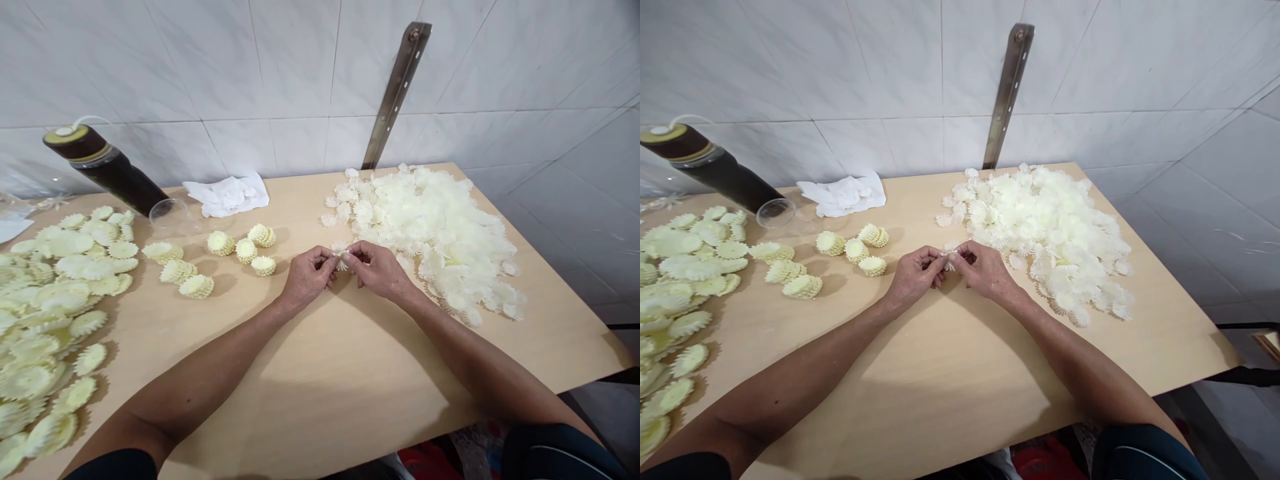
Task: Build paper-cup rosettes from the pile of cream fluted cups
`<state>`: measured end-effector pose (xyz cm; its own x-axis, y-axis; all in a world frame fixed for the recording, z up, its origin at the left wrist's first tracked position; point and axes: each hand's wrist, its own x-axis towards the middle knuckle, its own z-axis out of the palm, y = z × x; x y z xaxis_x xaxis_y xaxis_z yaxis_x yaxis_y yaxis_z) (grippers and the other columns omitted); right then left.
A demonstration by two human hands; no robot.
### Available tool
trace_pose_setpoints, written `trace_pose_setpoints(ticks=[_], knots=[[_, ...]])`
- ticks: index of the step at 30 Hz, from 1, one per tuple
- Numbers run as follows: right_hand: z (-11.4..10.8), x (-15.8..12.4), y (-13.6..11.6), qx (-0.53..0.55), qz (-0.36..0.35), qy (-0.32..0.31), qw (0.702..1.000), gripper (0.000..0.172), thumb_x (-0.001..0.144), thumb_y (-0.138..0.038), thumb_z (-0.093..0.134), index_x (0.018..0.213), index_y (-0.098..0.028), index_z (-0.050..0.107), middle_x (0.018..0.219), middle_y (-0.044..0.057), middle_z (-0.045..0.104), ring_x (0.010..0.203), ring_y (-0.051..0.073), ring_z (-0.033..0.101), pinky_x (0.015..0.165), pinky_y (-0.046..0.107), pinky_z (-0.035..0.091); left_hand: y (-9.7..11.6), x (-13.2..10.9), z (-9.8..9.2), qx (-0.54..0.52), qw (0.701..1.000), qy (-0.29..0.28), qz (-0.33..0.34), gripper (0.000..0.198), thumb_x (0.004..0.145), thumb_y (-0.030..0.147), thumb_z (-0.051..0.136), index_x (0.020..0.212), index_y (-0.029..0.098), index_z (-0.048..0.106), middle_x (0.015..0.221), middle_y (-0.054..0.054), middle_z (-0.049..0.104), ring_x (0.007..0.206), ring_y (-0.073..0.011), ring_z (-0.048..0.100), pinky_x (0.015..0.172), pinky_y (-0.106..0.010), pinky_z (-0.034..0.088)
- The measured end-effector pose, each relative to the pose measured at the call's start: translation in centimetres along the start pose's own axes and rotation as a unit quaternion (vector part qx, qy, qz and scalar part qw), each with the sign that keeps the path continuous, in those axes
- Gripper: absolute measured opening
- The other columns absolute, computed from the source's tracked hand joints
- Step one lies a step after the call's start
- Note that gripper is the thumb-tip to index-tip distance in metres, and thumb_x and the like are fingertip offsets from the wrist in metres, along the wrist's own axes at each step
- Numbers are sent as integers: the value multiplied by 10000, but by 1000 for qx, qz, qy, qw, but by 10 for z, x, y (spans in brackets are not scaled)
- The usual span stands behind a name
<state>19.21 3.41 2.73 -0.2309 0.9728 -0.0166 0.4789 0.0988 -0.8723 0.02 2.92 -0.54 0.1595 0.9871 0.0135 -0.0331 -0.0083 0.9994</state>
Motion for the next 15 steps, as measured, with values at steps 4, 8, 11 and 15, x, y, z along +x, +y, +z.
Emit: trace_pose_setpoints(ticks=[4, 8, 11, 15], knots=[[4, 3, 2, 40, 54, -9, 998, 560, 794, -688, 825, 992, -185, 677, 817, 27, 697, 503, 132, 597, 440, 276, 509, -2, 0, 0, 7, 1000, 4, 9, 268, 923, 429, 745, 893, 177, 661, 631, 13, 666, 485, -103, 596, 485, -213, 484], [2, 7, 3, 94, 75, -43, 992, 561, 818, -677, 811, 1036, -173, 700, 758, 4, 676, 473, 114, 595, 448, 254, 505, -3, -1, -1, 2, 1000, -1, 13, 288, 940, 453, 725, 904, 178, 648, 621, 17, 656, 470, -98, 580, 474, -211, 484], [1, 8, 3, 93, 66, -47, 992, 501, 832, -666, 797, 917, -176, 737, 694, -5, 659, 490, 115, 605, 473, 238, 487, -4, -1, 0, 6, 1000, -1, 11, 286, 934, 449, 736, 914, 177, 650, 625, 16, 660, 474, -100, 582, 458, -207, 478], [2, 5, 2, 49, 42, -7, 998, 422, 872, -617, 757, 858, -195, 748, 613, -16, 640, 485, 133, 592, 494, 256, 478, -5, -2, 0, 19, 1000, 6, 7, 283, 944, 450, 728, 912, 179, 652, 642, 9, 673, 479, -105, 590, 445, -208, 478]])
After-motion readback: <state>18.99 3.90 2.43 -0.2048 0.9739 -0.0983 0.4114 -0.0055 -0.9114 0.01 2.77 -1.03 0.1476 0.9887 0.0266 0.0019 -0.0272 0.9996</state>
